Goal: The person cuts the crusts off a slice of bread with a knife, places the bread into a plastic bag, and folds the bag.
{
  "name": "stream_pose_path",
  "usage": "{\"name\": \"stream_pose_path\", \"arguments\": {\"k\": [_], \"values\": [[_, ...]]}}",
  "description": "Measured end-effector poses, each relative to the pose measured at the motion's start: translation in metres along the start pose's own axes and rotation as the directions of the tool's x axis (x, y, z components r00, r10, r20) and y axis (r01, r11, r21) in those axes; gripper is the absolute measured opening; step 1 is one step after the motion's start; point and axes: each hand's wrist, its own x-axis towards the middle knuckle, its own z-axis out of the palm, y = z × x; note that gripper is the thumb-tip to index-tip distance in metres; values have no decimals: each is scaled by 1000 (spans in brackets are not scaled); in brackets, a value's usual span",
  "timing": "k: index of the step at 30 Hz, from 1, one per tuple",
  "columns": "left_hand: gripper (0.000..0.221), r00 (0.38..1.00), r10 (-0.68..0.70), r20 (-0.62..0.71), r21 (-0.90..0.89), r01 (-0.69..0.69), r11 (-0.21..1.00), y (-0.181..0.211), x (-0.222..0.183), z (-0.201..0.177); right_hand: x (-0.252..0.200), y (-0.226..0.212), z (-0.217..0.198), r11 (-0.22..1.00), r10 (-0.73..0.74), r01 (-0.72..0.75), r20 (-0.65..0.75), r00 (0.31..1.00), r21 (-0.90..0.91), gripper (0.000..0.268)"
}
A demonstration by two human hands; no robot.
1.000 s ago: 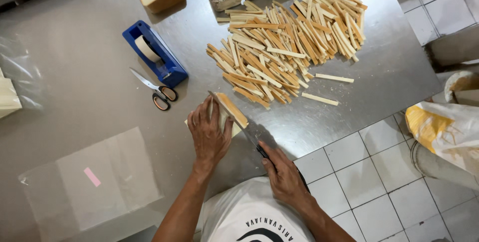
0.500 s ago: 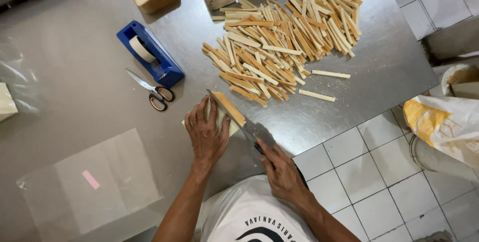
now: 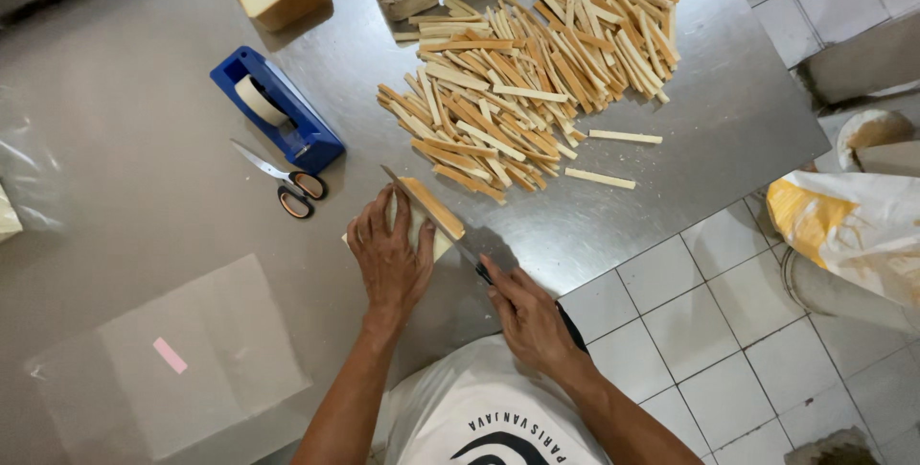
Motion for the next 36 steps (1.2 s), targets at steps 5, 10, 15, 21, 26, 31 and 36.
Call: {"name": "stream_pose_path", "arguments": {"k": [5, 10, 15, 21, 26, 31, 36], "values": [[57, 1000, 19, -14, -13, -19, 1000, 3, 0, -1, -9, 0, -8, 998, 55, -56, 15, 998, 34, 53], [56, 1000, 10, 8, 9, -10, 1000, -2, -3, 7, 2, 5, 2, 999, -21, 22, -35, 999, 32, 54], [57, 1000, -6, -9, -3, 6, 1000, -9, -7, 18, 14, 5, 5, 990, -22, 37, -115, 993, 136, 46], [61, 1000, -14, 13, -9, 14, 1000, -5, -10, 18, -7, 3, -8, 986, 59, -48, -70, 996, 158, 46], [61, 1000, -10, 7, -18, 10, 1000, -5, -7, 15, 13, 1, -8, 992, -3, 9, -53, 999, 126, 46], [61, 1000, 17, -24, 13, -16, 1000, -8, -5, 16, 20, -5, -9, 980, -40, 50, -51, 998, 195, 44], [61, 999, -21, 29, -55, 23, 998, -5, -9, 14, -2, 1, -21, 980, 70, -63, -32, 997, 191, 46]]}}
